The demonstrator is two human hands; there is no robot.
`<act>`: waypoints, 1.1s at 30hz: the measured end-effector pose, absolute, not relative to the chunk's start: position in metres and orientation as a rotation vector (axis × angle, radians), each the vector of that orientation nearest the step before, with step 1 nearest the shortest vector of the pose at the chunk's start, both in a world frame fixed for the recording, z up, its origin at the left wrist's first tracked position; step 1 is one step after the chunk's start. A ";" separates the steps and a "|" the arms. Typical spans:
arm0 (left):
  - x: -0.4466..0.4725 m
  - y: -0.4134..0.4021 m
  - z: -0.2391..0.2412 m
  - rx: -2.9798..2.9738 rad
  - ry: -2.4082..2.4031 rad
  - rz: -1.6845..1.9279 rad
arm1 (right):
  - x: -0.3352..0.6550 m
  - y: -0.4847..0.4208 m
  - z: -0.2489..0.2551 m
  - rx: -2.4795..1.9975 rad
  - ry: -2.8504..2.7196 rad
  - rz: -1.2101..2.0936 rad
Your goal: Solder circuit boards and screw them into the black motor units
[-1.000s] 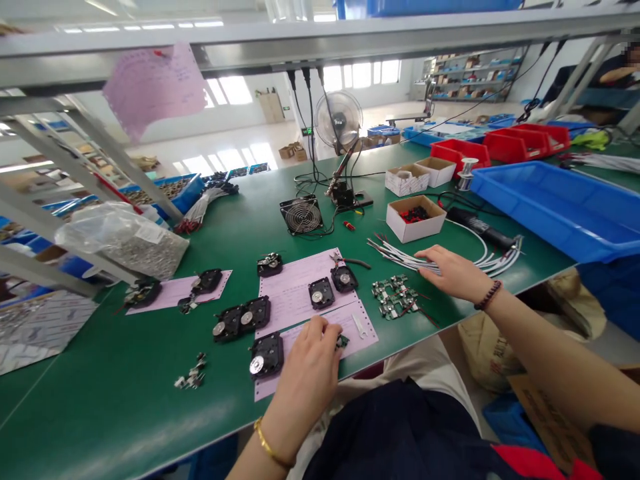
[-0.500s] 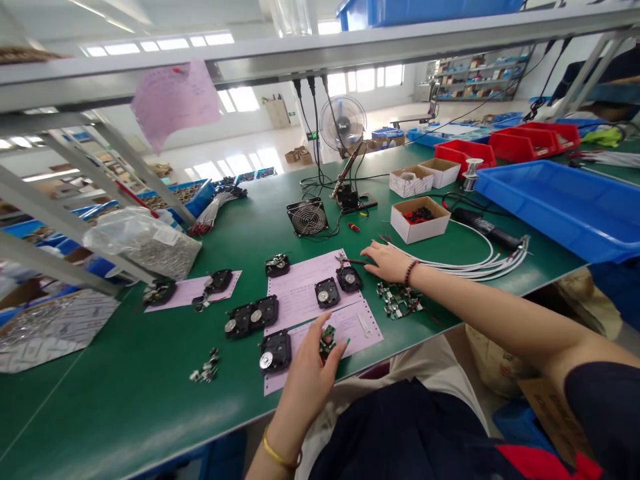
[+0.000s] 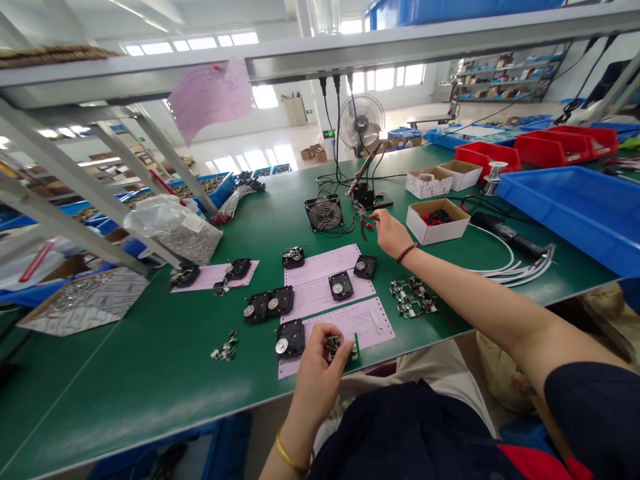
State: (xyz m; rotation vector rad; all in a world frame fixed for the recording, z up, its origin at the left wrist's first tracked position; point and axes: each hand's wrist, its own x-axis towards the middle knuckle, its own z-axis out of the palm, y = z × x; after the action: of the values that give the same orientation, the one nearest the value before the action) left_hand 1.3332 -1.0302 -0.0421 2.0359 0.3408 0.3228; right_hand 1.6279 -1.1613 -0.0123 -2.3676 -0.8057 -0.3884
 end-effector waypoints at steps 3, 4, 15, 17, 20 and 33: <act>1.332 -1.032 -0.043 1.927 0.348 0.367 | 1.625 -1.179 0.004 -2.206 -0.765 -0.549; 1.331 -1.033 -0.044 1.860 0.358 0.369 | 1.620 -1.187 0.008 -2.156 -0.738 -0.582; 1.334 -1.055 -0.037 1.530 0.410 0.240 | 1.456 -1.262 -0.018 -1.158 -0.406 0.737; 1.333 -1.059 -0.033 1.623 0.386 0.201 | 1.429 -1.261 -0.035 -1.181 -0.479 0.820; 1.330 -1.062 -0.027 1.691 0.364 0.217 | 1.403 -1.255 -0.050 -1.301 -0.587 0.880; 1.326 -1.065 -0.021 1.634 0.350 0.293 | 1.390 -1.249 -0.032 -1.524 -0.734 0.988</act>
State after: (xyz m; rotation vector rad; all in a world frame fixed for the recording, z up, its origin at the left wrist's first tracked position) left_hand 1.3262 -1.0651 -0.0209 1.6337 0.3503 0.2926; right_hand 1.3903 -1.2488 -0.0317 -1.5240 -0.7340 0.9884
